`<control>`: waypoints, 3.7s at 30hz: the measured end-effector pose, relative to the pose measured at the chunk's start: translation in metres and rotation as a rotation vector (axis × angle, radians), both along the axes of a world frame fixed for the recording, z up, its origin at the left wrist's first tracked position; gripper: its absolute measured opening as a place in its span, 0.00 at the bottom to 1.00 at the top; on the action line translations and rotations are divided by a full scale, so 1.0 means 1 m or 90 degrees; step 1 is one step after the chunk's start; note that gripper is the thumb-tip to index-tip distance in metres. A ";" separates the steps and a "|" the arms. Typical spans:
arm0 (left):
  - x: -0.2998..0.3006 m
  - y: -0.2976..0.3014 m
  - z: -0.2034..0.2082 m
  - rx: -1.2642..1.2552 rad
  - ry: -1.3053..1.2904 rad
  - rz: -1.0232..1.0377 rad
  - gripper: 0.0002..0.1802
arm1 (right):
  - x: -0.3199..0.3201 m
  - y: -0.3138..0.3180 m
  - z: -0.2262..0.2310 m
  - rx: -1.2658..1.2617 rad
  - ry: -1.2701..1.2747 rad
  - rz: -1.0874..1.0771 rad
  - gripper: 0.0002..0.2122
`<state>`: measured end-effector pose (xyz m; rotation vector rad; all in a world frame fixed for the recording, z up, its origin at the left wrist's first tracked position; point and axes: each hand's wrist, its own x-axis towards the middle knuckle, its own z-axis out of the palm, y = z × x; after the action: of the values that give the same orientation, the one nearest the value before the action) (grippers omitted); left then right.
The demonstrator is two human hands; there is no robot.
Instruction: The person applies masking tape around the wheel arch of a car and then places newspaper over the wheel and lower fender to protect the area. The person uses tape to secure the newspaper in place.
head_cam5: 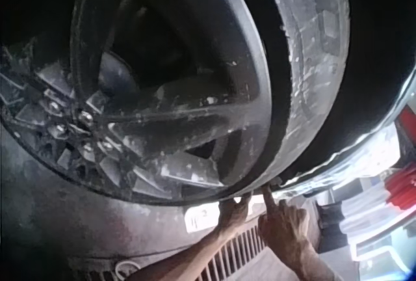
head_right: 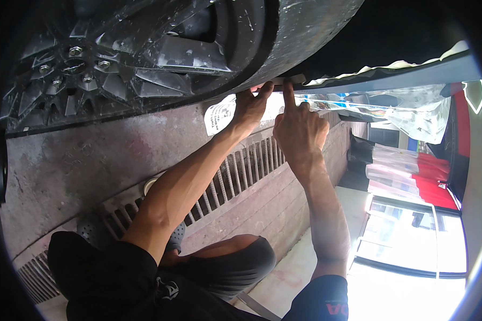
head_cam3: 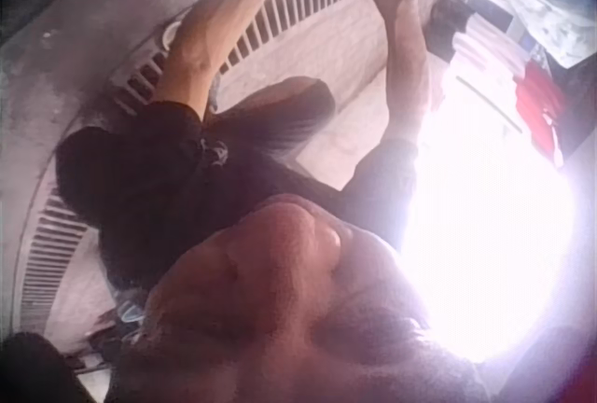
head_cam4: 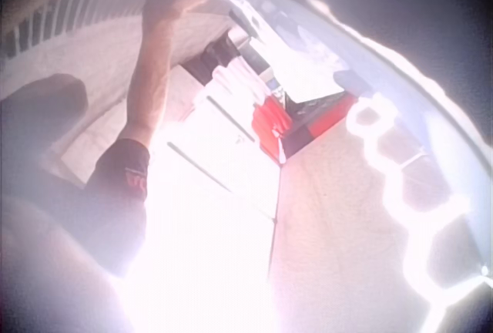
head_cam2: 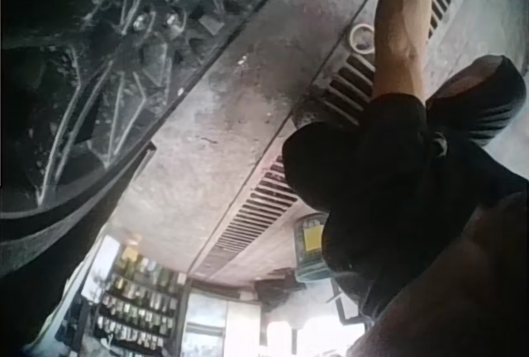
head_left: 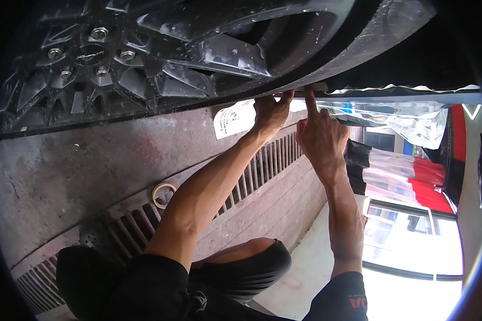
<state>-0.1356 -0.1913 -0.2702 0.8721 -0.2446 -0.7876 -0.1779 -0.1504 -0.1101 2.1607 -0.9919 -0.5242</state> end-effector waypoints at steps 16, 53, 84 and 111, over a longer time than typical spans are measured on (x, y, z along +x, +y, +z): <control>-0.007 -0.010 -0.011 -0.050 0.063 0.074 0.13 | -0.002 -0.004 0.000 0.012 0.002 0.023 0.39; -0.005 -0.015 -0.005 -0.106 0.135 0.058 0.08 | 0.008 -0.010 -0.017 0.023 0.035 0.020 0.39; -0.032 0.023 -0.024 0.177 -0.509 0.229 0.43 | 0.015 0.008 -0.003 -0.025 -0.008 -0.044 0.40; 0.012 -0.008 0.049 -0.205 -0.354 0.331 0.07 | -0.055 0.116 -0.030 0.310 -0.302 -0.284 0.22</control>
<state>-0.1239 -0.1988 -0.2211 0.7828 -0.5895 -0.0045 -0.2328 -0.0343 -0.1400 2.5646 -1.7841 -0.5037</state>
